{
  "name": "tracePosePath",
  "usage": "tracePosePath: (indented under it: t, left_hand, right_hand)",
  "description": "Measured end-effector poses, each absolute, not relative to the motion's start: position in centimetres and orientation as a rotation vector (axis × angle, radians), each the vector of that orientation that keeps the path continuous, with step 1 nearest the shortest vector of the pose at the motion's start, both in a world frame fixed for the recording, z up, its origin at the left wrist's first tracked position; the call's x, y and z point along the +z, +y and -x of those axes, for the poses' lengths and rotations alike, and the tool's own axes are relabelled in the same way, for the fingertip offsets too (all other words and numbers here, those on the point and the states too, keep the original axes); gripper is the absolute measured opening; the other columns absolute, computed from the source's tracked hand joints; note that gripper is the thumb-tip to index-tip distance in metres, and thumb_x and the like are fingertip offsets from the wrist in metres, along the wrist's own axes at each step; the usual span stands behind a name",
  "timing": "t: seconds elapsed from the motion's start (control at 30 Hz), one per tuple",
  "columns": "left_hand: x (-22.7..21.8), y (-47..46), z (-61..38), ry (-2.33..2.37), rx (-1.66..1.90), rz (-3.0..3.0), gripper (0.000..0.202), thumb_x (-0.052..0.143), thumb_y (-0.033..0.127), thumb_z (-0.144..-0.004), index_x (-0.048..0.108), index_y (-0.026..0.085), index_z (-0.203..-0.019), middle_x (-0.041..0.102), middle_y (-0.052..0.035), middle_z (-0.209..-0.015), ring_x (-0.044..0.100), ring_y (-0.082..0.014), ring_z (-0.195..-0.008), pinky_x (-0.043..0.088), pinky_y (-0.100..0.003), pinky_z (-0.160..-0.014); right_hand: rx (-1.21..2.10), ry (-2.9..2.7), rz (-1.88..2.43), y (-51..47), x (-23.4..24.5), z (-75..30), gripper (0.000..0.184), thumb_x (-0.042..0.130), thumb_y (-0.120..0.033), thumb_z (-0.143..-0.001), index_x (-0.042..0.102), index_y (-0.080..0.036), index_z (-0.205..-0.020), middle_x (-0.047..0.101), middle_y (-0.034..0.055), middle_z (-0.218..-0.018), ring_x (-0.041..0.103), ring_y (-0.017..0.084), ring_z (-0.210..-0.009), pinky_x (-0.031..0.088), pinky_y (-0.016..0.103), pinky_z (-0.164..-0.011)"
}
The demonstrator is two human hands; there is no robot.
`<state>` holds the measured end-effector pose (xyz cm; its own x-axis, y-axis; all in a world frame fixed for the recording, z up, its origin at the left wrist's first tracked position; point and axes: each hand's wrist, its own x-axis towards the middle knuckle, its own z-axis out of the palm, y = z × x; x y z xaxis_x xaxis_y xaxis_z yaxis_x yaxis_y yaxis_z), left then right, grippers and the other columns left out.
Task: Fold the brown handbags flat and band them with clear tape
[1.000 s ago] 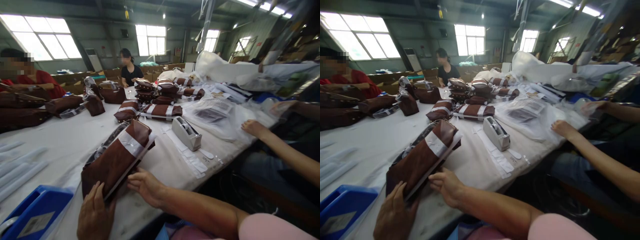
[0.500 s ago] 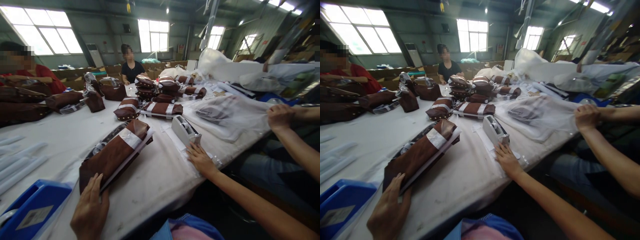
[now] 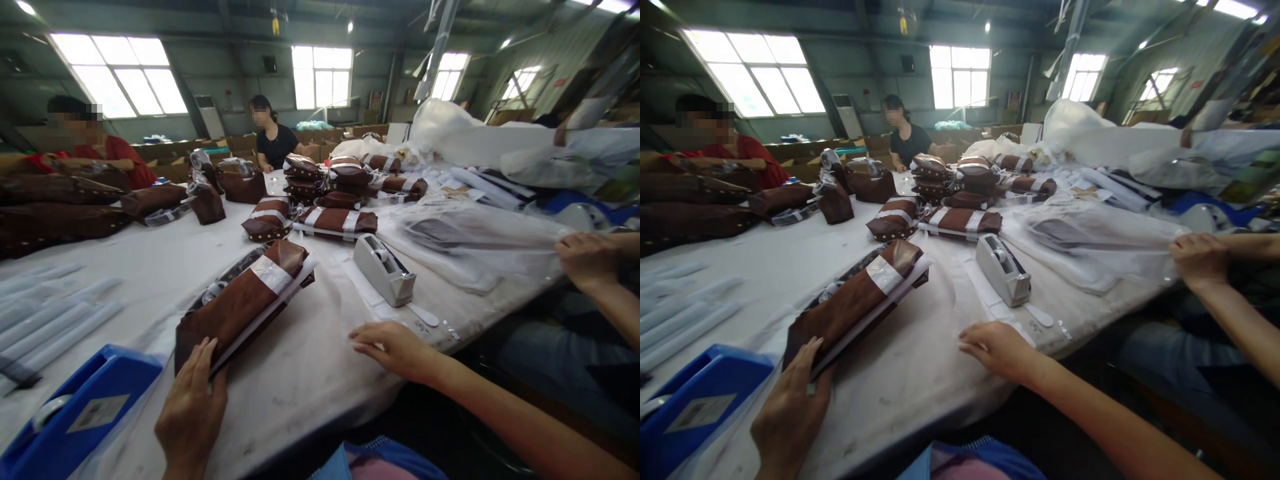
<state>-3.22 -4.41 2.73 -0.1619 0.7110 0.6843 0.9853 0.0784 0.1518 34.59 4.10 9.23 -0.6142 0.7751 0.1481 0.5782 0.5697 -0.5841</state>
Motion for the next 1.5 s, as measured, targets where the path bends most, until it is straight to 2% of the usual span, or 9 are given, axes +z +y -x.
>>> tracePosePath:
  t: [0.1, 0.3, 0.5, 0.63, 0.87, 1.0, 1.17, 1.37, 1.5]
  left_hand:
    - [2.8, -4.4, 3.3, -1.911, -0.853, 1.674, 0.068, 0.062, 0.023, -0.092, 0.032, 0.032, -0.153, 0.058, -0.0055, -0.143, 0.064, -0.0264, -0.120, 0.053, -0.038, -0.097]
    - [3.3, -4.5, 4.0, -1.969, -0.967, 1.543, 0.062, 0.063, 0.025, -0.092, 0.040, 0.031, -0.149, 0.064, -0.0053, -0.137, 0.067, -0.0254, -0.115, 0.054, -0.035, -0.092]
    - [3.8, -4.3, 5.4, -2.085, -1.160, 1.291, 0.054, 0.064, 0.034, -0.092, 0.050, 0.027, -0.143, 0.068, -0.0086, -0.130, 0.070, -0.0265, -0.109, 0.056, -0.036, -0.090]
    - [3.7, -4.1, 6.0, -2.044, -1.252, 1.178, 0.051, 0.068, 0.039, -0.088, 0.057, 0.024, -0.136, 0.071, -0.0092, -0.124, 0.072, -0.0256, -0.105, 0.057, -0.033, -0.088]
    - [5.8, -2.7, 5.6, -1.810, -1.263, 1.315, 0.047, 0.067, 0.025, -0.090, 0.057, 0.021, -0.136, 0.071, -0.0100, -0.123, 0.069, -0.0226, -0.111, 0.054, -0.032, -0.098]
    - [7.2, -1.7, 4.7, -1.666, -1.250, 1.389, 0.051, 0.070, 0.016, -0.087, 0.056, 0.019, -0.136, 0.071, -0.0103, -0.124, 0.068, -0.0212, -0.115, 0.053, -0.031, -0.101]
    - [8.7, -1.0, 3.8, -1.641, -1.327, 1.395, 0.051, 0.070, 0.015, -0.086, 0.057, 0.019, -0.135, 0.070, -0.0102, -0.125, 0.067, -0.0209, -0.115, 0.052, -0.032, -0.102]
    - [10.8, -1.2, 3.9, -1.689, -1.336, 1.348, 0.048, 0.070, 0.019, -0.087, 0.058, 0.019, -0.134, 0.071, -0.0087, -0.125, 0.068, -0.0203, -0.115, 0.052, -0.030, -0.102]
    - [11.6, -1.6, 3.9, -1.612, -1.287, 1.376, 0.051, 0.071, 0.015, -0.086, 0.058, 0.017, -0.135, 0.071, -0.0101, -0.124, 0.067, -0.0205, -0.115, 0.052, -0.031, -0.103]
  right_hand:
    - [0.659, -2.356, 1.148, 5.4, 8.6, -33.1, 0.035, 0.051, -0.044, -0.101, 0.071, -0.023, -0.120, 0.070, 0.0075, -0.123, 0.066, 0.022, -0.114, 0.050, 0.035, -0.103]
    - [0.300, -2.453, 1.457, 11.6, 3.1, -29.9, 0.079, 0.064, -0.049, -0.091, 0.040, 0.000, -0.148, 0.028, 0.0260, -0.157, 0.022, 0.037, -0.148, 0.023, 0.054, -0.121]
    - [0.533, -2.720, 0.954, 10.2, 1.9, -24.4, 0.079, 0.054, -0.062, -0.095, 0.033, -0.015, -0.155, 0.027, 0.0182, -0.159, 0.020, 0.032, -0.150, 0.014, 0.054, -0.124]
    - [0.600, -2.885, 0.700, 10.1, 2.4, -19.8, 0.091, 0.048, -0.073, -0.092, 0.029, -0.011, -0.155, 0.020, 0.0197, -0.160, 0.016, 0.034, -0.150, 0.012, 0.056, -0.124]
    - [0.599, -2.861, 0.433, 12.9, 1.9, -13.7, 0.076, 0.043, -0.067, -0.098, 0.038, -0.015, -0.153, 0.028, 0.0153, -0.160, 0.022, 0.032, -0.149, 0.016, 0.053, -0.124]
    - [0.601, -2.769, 0.548, 14.5, 1.9, -12.5, 0.058, 0.047, -0.049, -0.102, 0.042, -0.017, -0.150, 0.049, 0.0135, -0.149, 0.045, 0.028, -0.137, 0.034, 0.043, -0.118]
    - [0.568, -2.774, 0.716, 17.9, 2.4, -9.9, 0.047, 0.052, -0.032, -0.100, 0.048, -0.020, -0.146, 0.053, 0.0150, -0.143, 0.061, 0.029, -0.117, 0.049, 0.040, -0.099]
    - [0.610, -2.769, 0.789, 22.4, 4.3, -5.9, 0.036, 0.058, -0.030, -0.098, 0.060, -0.023, -0.133, 0.071, 0.0100, -0.112, 0.068, 0.027, -0.099, 0.052, 0.032, -0.086]
    - [0.639, -2.682, 0.781, 22.8, 4.9, -5.7, 0.034, 0.054, -0.021, -0.097, 0.060, -0.024, -0.131, 0.068, 0.0089, -0.123, 0.065, 0.027, -0.109, 0.051, 0.035, -0.092]
